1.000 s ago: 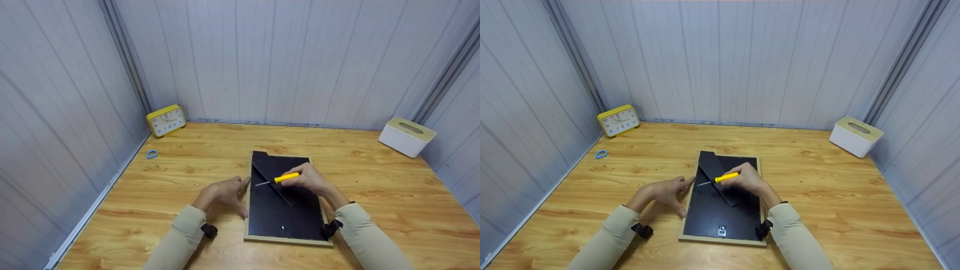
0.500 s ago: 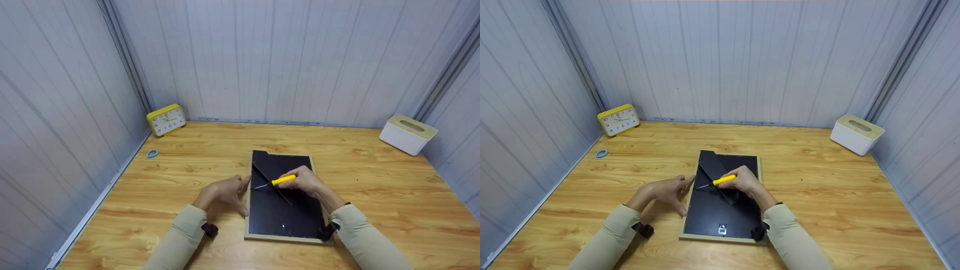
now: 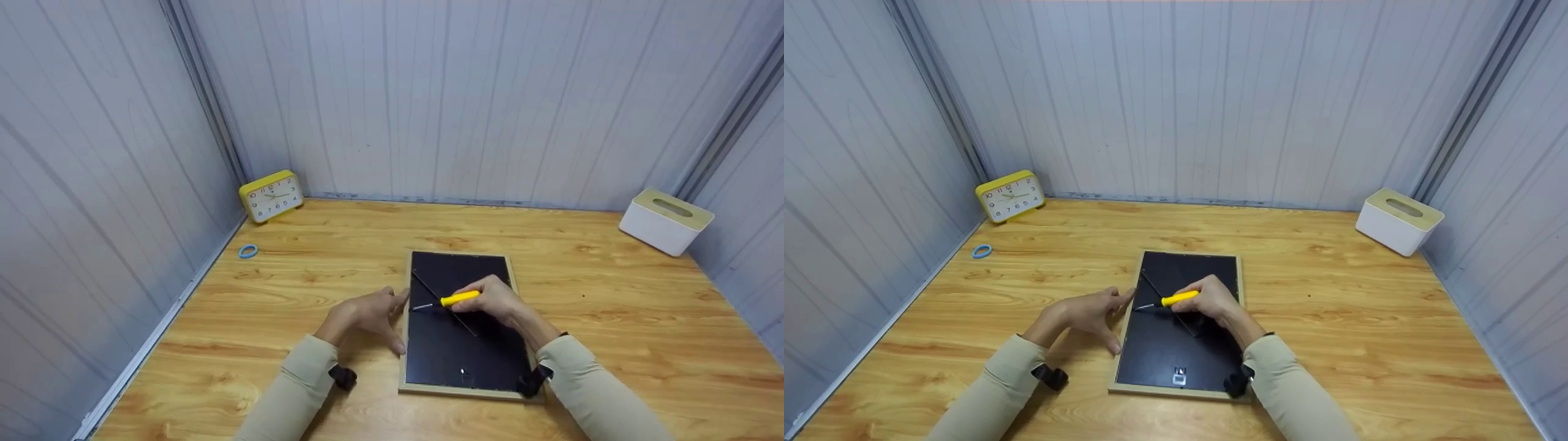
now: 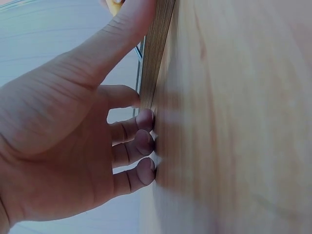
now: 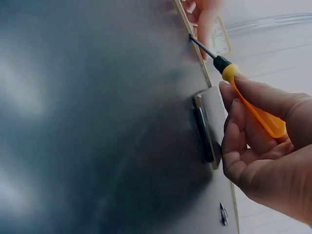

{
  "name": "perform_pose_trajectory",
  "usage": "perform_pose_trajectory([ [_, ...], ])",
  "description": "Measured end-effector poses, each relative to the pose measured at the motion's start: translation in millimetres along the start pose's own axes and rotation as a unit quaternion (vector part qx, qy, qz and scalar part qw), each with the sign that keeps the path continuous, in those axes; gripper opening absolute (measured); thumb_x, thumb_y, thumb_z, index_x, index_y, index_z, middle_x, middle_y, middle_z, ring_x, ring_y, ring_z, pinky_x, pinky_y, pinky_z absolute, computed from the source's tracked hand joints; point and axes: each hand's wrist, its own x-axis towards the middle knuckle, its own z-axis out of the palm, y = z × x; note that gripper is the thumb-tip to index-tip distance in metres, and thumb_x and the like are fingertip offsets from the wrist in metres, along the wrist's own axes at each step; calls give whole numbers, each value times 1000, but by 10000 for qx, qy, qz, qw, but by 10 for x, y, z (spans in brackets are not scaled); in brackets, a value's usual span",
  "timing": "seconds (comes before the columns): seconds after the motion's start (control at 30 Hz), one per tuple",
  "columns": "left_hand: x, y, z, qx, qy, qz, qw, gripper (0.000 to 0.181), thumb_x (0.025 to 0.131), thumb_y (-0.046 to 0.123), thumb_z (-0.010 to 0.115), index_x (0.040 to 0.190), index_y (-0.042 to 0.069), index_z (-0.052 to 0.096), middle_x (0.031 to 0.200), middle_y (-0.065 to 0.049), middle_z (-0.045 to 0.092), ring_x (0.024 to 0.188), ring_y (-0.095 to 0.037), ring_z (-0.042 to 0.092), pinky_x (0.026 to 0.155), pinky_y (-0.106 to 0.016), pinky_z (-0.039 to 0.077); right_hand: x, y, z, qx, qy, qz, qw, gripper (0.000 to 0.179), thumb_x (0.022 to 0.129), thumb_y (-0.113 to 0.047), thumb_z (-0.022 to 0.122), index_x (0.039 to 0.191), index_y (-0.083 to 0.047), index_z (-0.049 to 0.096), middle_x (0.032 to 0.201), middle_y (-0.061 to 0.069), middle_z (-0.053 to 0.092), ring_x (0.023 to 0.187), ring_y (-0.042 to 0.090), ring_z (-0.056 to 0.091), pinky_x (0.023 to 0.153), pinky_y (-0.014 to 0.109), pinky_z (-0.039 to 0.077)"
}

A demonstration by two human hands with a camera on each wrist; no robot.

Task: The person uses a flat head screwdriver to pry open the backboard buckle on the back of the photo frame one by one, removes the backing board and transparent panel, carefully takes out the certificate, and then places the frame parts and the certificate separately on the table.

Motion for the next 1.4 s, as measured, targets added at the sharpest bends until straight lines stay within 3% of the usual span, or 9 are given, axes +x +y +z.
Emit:
perform_pose_trajectory([
  [0.33,2,24,-9,185,18,28,9998,130,66,55,89,162,12,13,125,-12,47,103,-19,52,97,-37,46,-3,-50,86,171,-15,-290,9994,35,81,-12,84,111,4,74,96,12,73,80,19,69,73,30,56],
  [0.5,6,7,15,186,-23,22,9998,129,66,55,89,161,11,15,118,-7,47,100,-18,50,95,-34,46,-17,-240,154,-231,-214,-686,9971,25,86,-8,79,108,4,75,95,14,73,85,31,70,78,41,58],
  [0.63,-6,2,29,150,-14,-59,9999,129,65,56,89,162,12,15,120,-8,48,102,-18,51,95,-35,46,-29,-444,230,-885,-143,-762,9931,20,86,-8,79,104,1,77,91,10,72,80,28,69,73,38,58],
  [0.83,-22,-8,26,67,4,-119,9999,129,65,56,89,162,15,15,122,-8,47,103,-19,52,95,-36,46,17,-838,436,-1927,-82,-515,9799,20,85,-10,79,102,0,77,80,4,69,68,19,65,60,27,53],
  [1.0,-9,2,18,101,70,-12,9999,121,65,53,91,160,15,26,111,-5,45,95,-19,51,88,-35,47,108,-1140,664,-2877,-111,-590,9558,13,84,-6,78,74,-2,70,61,-1,57,51,10,50,48,23,42],
  [1.1,-2,11,16,78,82,30,9999,95,65,51,91,141,11,49,108,-5,45,92,-19,50,82,-35,47,146,-1244,744,-3249,-191,-606,9436,21,83,-3,76,68,-4,61,56,-2,50,48,11,44,45,24,35],
  [1.2,6,18,13,73,87,3,9999,75,65,51,92,117,12,54,107,-5,45,91,-20,50,80,-36,47,162,-1291,766,-3396,-244,-488,9390,20,83,-4,75,71,-5,58,59,-1,51,50,12,45,46,24,36],
  [1.3,11,24,4,122,50,-81,9999,90,65,52,91,135,12,53,111,-5,46,95,-20,51,85,-37,48,158,-1292,730,-3341,-312,-398,9412,18,84,-6,76,73,-3,61,60,0,52,51,12,46,47,25,38],
  [1.4,16,26,-7,132,25,-107,9999,116,65,53,91,157,15,33,116,-7,46,100,-20,51,93,-37,47,143,-1264,658,-3235,-448,-483,9439,21,85,-10,79,71,-2,66,57,-1,51,48,12,44,46,24,37],
])
